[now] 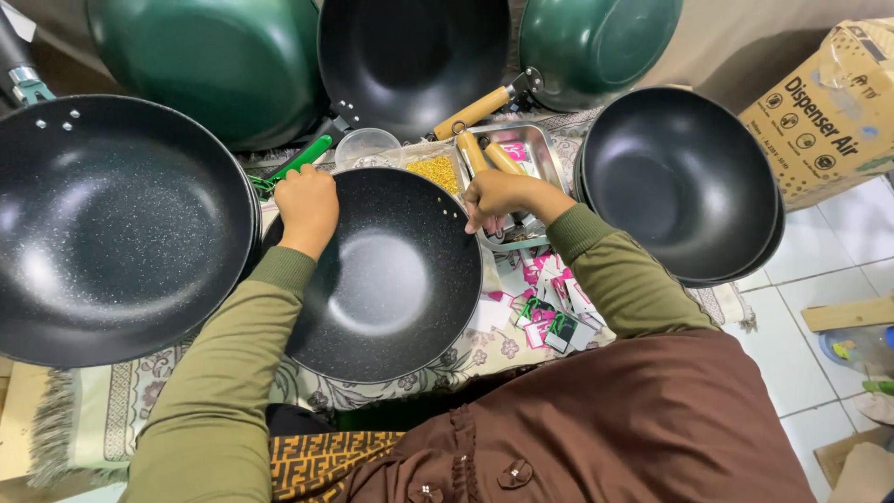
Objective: Attaching wooden handles to various pans and woks using a fastening tool.
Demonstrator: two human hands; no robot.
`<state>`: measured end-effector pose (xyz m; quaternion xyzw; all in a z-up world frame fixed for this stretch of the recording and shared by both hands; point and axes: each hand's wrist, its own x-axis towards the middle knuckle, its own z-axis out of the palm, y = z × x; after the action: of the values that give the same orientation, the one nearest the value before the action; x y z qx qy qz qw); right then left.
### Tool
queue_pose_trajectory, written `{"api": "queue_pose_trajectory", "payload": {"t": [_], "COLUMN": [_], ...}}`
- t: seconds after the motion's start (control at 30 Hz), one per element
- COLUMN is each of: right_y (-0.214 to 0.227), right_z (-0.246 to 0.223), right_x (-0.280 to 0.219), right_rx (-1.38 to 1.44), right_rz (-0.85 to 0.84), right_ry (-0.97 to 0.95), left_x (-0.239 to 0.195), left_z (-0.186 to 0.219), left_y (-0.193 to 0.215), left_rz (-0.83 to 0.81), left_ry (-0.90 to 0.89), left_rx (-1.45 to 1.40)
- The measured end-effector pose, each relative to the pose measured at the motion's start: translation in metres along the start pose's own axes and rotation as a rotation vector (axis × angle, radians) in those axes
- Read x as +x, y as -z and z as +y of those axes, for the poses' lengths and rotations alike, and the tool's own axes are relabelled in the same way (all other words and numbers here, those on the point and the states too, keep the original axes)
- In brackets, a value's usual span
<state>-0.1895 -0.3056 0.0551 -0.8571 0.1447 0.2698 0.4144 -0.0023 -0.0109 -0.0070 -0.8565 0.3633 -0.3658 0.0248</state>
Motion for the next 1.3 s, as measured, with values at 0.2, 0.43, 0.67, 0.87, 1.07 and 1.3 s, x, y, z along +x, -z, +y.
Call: {"api": "queue_pose_trajectory", "payload": {"t": [0.2, 0.43, 0.67, 0.87, 1.07, 1.3], "right_y": [0.016, 0.035, 0.028, 0.020, 0.026, 0.024], "right_z": [-0.008, 0.052, 0.100, 0.082, 0.105, 0.083], "right_x": [-0.011, 0.039, 0.085, 0.071, 0.104, 0.098], "right_rx": [-0.041, -0.216, -0.182, -0.221, -0.295, -0.276], "right_rz": [0.014, 0.499, 0.696, 0.661, 0.695, 0.718], "right_ry": [-0.027, 0.010, -0.100, -0.064, 0.021, 0.002], "left_x": [0.015, 0.054, 0.081, 0.088, 0.091, 0.084], "left_z": [0.020, 0.090, 0.173, 0.219, 0.223, 0.243], "left_y": [0.049, 0.076, 0.059, 0.049, 0.074, 0.032], "left_rz": [-0.009, -0.067, -0.510, -0.515, -0.554, -0.571], "left_ry": [0.023, -0.034, 0.475, 0.762, 0.774, 0.904], "left_rx": [-0.177, -0.611, -1.525, -1.953, -1.989, -1.996]}}
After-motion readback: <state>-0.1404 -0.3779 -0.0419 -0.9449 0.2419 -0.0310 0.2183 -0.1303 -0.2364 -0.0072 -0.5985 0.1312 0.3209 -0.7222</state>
